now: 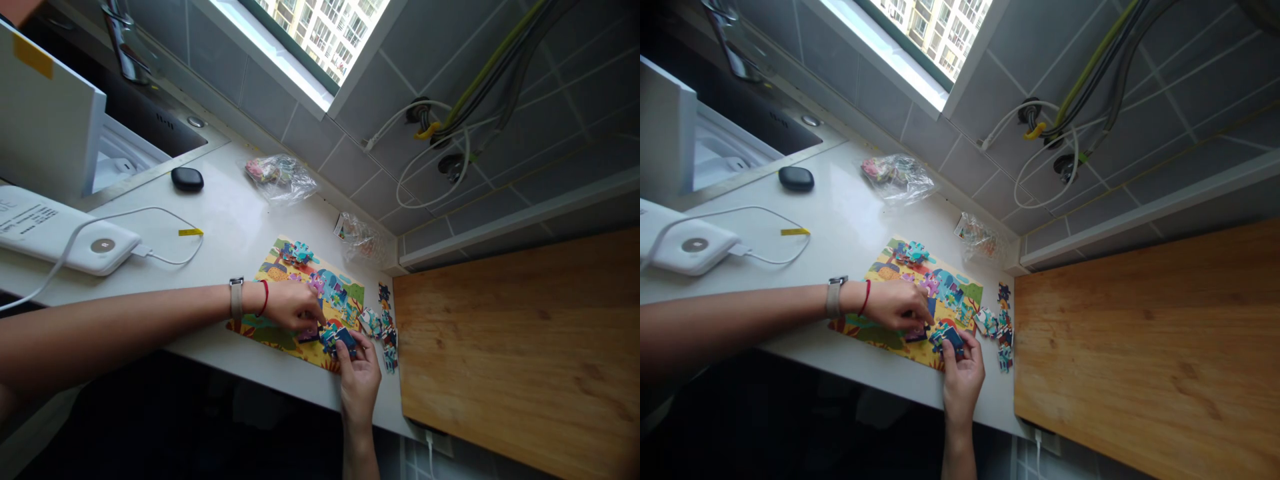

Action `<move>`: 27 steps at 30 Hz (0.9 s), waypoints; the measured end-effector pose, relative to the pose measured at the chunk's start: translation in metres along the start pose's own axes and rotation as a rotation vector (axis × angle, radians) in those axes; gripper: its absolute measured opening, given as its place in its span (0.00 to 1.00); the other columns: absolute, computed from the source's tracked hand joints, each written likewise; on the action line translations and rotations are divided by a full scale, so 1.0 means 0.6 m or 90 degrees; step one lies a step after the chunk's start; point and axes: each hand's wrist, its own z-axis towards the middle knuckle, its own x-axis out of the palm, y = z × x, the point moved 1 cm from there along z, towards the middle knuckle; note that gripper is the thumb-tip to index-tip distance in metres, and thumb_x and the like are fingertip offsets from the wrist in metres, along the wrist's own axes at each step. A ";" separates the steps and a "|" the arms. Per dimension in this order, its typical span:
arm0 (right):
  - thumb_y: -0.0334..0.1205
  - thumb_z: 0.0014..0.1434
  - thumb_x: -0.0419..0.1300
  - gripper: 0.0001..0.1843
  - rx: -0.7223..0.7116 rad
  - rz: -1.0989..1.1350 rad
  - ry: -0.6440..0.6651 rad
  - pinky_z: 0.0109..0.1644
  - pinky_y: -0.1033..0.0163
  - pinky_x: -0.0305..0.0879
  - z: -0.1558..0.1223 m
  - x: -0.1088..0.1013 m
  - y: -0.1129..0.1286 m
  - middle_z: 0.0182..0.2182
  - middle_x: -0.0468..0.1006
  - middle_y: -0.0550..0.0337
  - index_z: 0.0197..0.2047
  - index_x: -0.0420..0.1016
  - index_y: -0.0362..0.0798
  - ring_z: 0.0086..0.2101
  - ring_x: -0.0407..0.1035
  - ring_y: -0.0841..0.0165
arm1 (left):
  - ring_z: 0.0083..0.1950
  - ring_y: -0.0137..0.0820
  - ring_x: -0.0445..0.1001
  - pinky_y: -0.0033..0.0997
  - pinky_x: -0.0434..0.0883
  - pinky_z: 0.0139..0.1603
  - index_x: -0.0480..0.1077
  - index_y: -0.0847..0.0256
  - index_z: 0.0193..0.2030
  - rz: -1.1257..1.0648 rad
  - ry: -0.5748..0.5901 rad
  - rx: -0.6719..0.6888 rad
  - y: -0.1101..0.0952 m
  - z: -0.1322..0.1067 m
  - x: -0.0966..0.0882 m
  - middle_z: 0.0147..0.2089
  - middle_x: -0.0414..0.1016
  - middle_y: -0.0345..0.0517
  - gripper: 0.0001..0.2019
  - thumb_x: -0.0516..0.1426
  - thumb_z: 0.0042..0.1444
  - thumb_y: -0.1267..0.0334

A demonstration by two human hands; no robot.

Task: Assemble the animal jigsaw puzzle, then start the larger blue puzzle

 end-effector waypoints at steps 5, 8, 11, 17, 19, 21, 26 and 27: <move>0.56 0.52 0.74 0.30 0.018 -0.052 -0.084 0.36 0.59 0.78 0.018 -0.045 -0.016 0.51 0.84 0.43 0.52 0.81 0.44 0.38 0.81 0.59 | 0.41 0.38 0.76 0.36 0.73 0.41 0.82 0.55 0.47 0.097 -0.007 0.057 -0.016 0.001 0.037 0.37 0.82 0.46 0.08 0.61 0.65 0.65; 0.59 0.50 0.74 0.31 0.026 -0.082 -0.103 0.40 0.57 0.79 0.028 -0.067 -0.030 0.48 0.85 0.45 0.49 0.83 0.44 0.40 0.81 0.57 | 0.44 0.39 0.75 0.37 0.73 0.46 0.82 0.56 0.45 0.126 -0.030 0.056 -0.019 0.001 0.043 0.41 0.81 0.48 0.07 0.63 0.63 0.66; 0.61 0.49 0.74 0.31 0.034 -0.133 -0.090 0.44 0.55 0.79 0.036 -0.082 -0.041 0.41 0.87 0.48 0.47 0.85 0.44 0.39 0.80 0.57 | 0.48 0.40 0.75 0.39 0.73 0.49 0.81 0.56 0.45 0.134 -0.046 0.043 -0.021 0.000 0.040 0.47 0.80 0.50 0.06 0.63 0.62 0.66; 0.61 0.53 0.70 0.31 -0.055 -0.261 -0.062 0.50 0.54 0.77 0.038 -0.086 -0.041 0.49 0.82 0.44 0.50 0.87 0.45 0.48 0.78 0.55 | 0.69 0.53 0.69 0.51 0.70 0.64 0.80 0.51 0.56 0.125 -0.003 0.057 -0.020 -0.008 0.048 0.65 0.76 0.51 0.17 0.66 0.61 0.56; 0.61 0.54 0.70 0.30 -0.094 -0.297 -0.085 0.50 0.55 0.76 0.036 -0.084 -0.039 0.50 0.80 0.44 0.49 0.87 0.45 0.50 0.76 0.54 | 0.73 0.58 0.65 0.56 0.68 0.68 0.80 0.49 0.59 0.116 0.021 0.064 -0.018 -0.011 0.055 0.70 0.72 0.50 0.21 0.68 0.59 0.51; 0.60 0.55 0.69 0.30 -0.093 -0.304 -0.094 0.47 0.56 0.77 0.033 -0.083 -0.040 0.50 0.80 0.44 0.49 0.87 0.45 0.50 0.76 0.54 | 0.75 0.59 0.63 0.58 0.65 0.70 0.80 0.48 0.59 0.107 0.037 0.067 -0.017 -0.013 0.058 0.72 0.70 0.50 0.23 0.68 0.58 0.47; 0.62 0.54 0.69 0.32 -0.028 -0.257 -0.088 0.41 0.57 0.76 0.027 -0.092 -0.050 0.43 0.82 0.47 0.52 0.85 0.44 0.41 0.78 0.58 | 0.74 0.62 0.63 0.61 0.65 0.70 0.80 0.50 0.58 0.109 0.054 0.071 -0.020 -0.013 0.055 0.72 0.69 0.53 0.24 0.67 0.59 0.44; 0.62 0.54 0.69 0.33 -0.019 -0.250 -0.089 0.41 0.57 0.76 0.026 -0.094 -0.052 0.41 0.82 0.49 0.52 0.85 0.44 0.39 0.77 0.59 | 0.74 0.62 0.64 0.61 0.65 0.70 0.81 0.49 0.58 0.108 0.050 0.072 -0.020 -0.013 0.054 0.72 0.70 0.53 0.23 0.67 0.59 0.44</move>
